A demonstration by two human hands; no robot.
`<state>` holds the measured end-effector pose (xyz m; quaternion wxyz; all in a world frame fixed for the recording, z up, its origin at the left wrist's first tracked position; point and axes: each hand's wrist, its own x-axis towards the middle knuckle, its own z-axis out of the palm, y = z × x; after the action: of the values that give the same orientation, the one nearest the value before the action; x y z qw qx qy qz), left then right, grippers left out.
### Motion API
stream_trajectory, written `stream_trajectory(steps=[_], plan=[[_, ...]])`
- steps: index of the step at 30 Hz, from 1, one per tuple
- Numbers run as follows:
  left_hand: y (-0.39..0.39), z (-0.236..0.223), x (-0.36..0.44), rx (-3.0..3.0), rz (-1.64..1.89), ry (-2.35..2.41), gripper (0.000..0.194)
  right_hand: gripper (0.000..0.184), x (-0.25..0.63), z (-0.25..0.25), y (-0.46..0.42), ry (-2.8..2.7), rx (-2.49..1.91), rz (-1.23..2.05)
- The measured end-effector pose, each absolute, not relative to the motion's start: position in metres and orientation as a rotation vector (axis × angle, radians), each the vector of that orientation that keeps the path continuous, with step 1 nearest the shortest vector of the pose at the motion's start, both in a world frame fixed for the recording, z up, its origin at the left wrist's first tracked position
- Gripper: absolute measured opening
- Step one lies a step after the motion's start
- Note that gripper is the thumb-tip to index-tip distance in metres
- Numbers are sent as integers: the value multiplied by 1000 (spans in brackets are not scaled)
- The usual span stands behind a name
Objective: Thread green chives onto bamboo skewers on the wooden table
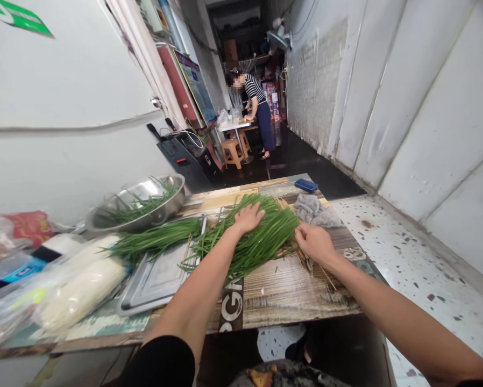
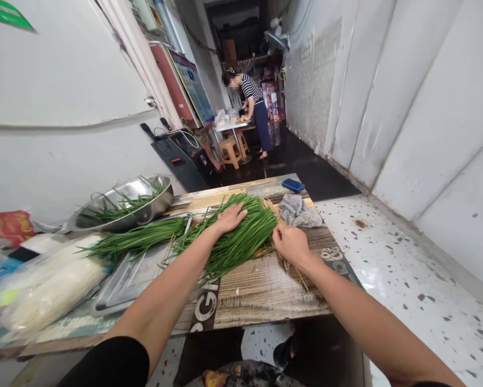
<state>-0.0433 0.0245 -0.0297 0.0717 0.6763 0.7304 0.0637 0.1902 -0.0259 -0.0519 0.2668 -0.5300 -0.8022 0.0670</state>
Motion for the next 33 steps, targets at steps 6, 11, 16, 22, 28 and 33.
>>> stream_trajectory(steps=[6,11,16,22,28,33], plan=[[8,2,-48,2202,511,2184,35,24,191,-50,-28,-2182,-1489,137],[-11,2,-41,2399,600,1920,23,21,199,-38,-38,-2173,-1315,191],[-26,-5,-50,2309,630,2032,21,24,205,-34,-49,-2167,-1190,115],[-29,-12,-53,2310,700,2055,18,21,204,-43,-38,-2320,-1607,-22],[-27,-22,-38,2413,584,2082,22,23,203,-42,-37,-2296,-1635,-4],[-28,-24,-38,2433,499,2088,22,23,204,-42,-38,-2233,-1505,24]])
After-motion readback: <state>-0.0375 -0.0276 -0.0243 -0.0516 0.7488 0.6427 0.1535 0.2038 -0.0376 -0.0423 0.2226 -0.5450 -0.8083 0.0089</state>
